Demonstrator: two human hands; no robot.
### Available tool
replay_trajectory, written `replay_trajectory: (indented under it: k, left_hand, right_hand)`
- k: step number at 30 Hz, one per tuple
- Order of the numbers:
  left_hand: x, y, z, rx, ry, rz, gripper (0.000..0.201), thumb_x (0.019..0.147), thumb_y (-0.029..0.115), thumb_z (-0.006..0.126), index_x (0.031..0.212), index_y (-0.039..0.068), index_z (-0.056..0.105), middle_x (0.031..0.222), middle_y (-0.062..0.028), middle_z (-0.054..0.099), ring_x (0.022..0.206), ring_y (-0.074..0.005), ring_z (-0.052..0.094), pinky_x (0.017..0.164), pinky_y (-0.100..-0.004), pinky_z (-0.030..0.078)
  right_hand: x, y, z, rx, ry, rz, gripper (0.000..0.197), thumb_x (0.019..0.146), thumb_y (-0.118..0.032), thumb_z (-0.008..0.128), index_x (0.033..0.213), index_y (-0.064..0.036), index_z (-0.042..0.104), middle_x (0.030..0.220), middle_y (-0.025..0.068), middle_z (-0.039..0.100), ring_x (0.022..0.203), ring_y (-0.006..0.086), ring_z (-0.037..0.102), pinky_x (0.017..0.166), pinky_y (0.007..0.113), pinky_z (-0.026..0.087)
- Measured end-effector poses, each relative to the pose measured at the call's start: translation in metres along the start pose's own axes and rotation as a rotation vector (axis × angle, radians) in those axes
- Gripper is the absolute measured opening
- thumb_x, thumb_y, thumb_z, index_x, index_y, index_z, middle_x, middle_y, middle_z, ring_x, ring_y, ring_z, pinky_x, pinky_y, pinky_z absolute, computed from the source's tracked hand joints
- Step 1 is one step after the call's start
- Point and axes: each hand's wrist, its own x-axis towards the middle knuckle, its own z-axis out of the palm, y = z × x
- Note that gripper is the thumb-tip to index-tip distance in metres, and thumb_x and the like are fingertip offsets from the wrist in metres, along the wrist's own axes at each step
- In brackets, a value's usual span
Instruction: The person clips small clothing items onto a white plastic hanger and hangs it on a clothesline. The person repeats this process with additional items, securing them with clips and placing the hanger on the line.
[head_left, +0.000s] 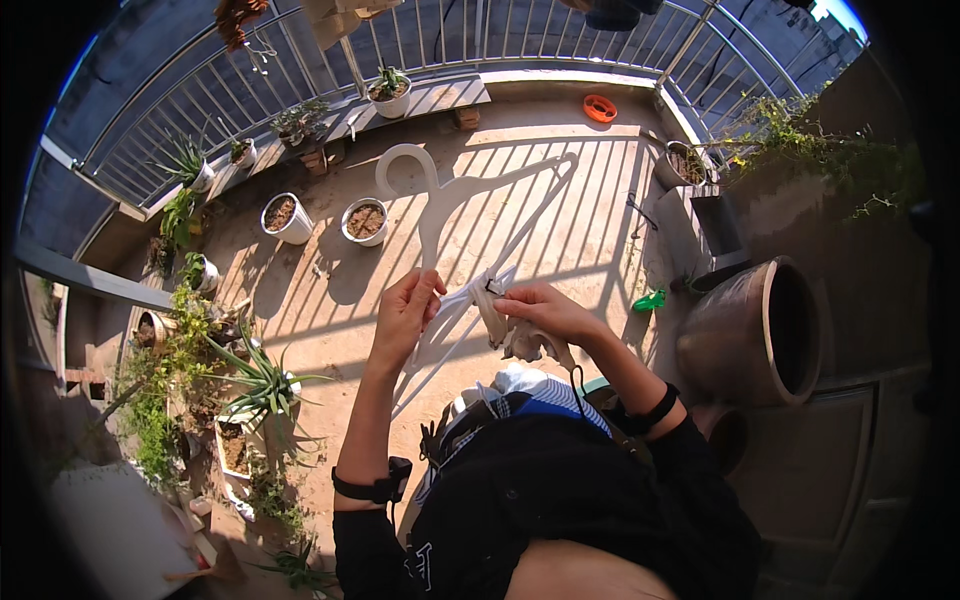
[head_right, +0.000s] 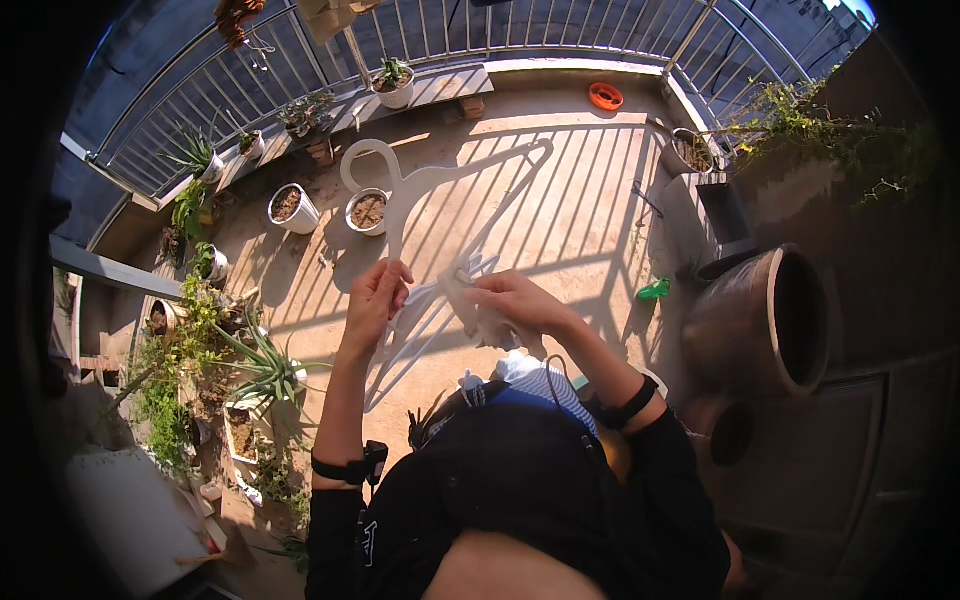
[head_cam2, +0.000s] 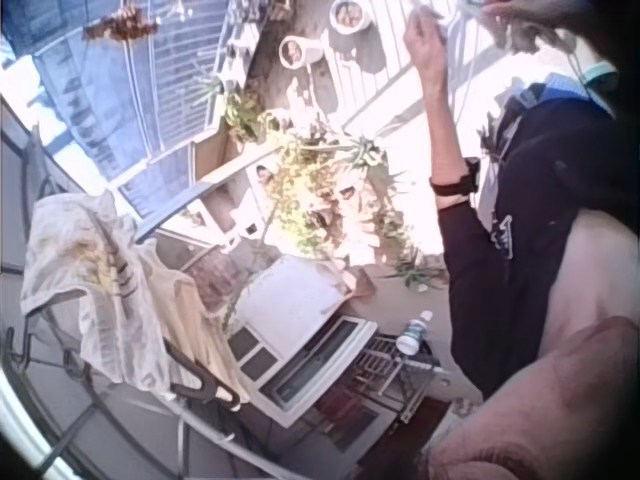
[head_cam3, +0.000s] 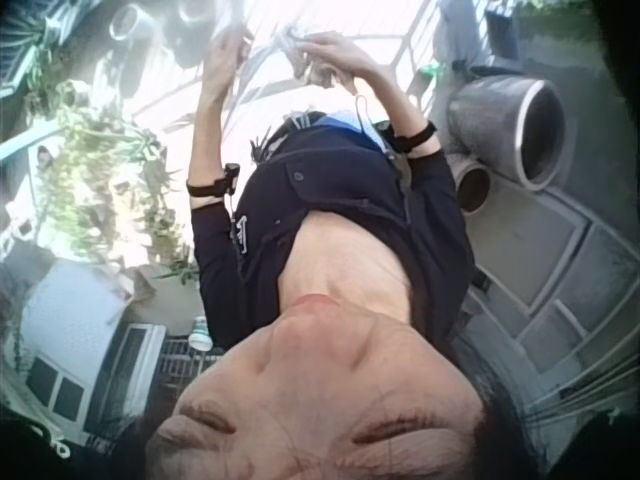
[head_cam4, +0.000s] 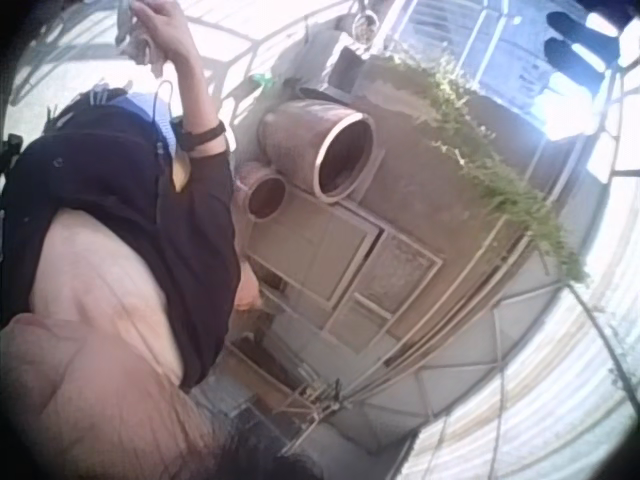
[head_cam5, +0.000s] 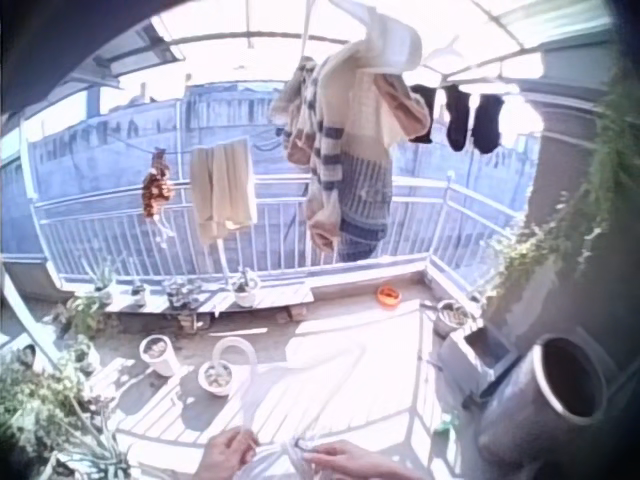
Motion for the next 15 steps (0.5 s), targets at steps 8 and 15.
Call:
replay_trajectory:
  k: [8,15]
  left_hand:
    - [-0.008,0.003,0.012,0.009,0.011,-0.001,0.019,0.098,0.024,0.061,0.093,0.005,0.064,0.066,0.0027,0.057,0.057,-0.0015,0.044,0.051,-0.0178,0.032]
    - [-0.010,-0.005,0.021,0.150,0.066,-0.010,0.025,0.079,0.018,0.082,0.088,0.003,0.064,0.075,-0.0015,0.063,0.071,-0.0085,0.059,0.068,-0.0228,0.048]
  right_hand:
    - [-0.002,0.005,0.011,0.043,0.159,-0.077,0.020,0.093,-0.018,0.067,0.091,0.0011,0.072,0.072,-0.0032,0.064,0.064,0.0037,0.057,0.056,0.022,0.046]
    - [-0.012,-0.002,0.034,-0.321,0.303,-0.363,0.017,0.090,-0.019,0.069,0.089,-0.0031,0.075,0.061,0.0029,0.064,0.053,0.0084,0.058,0.050,0.025,0.046]
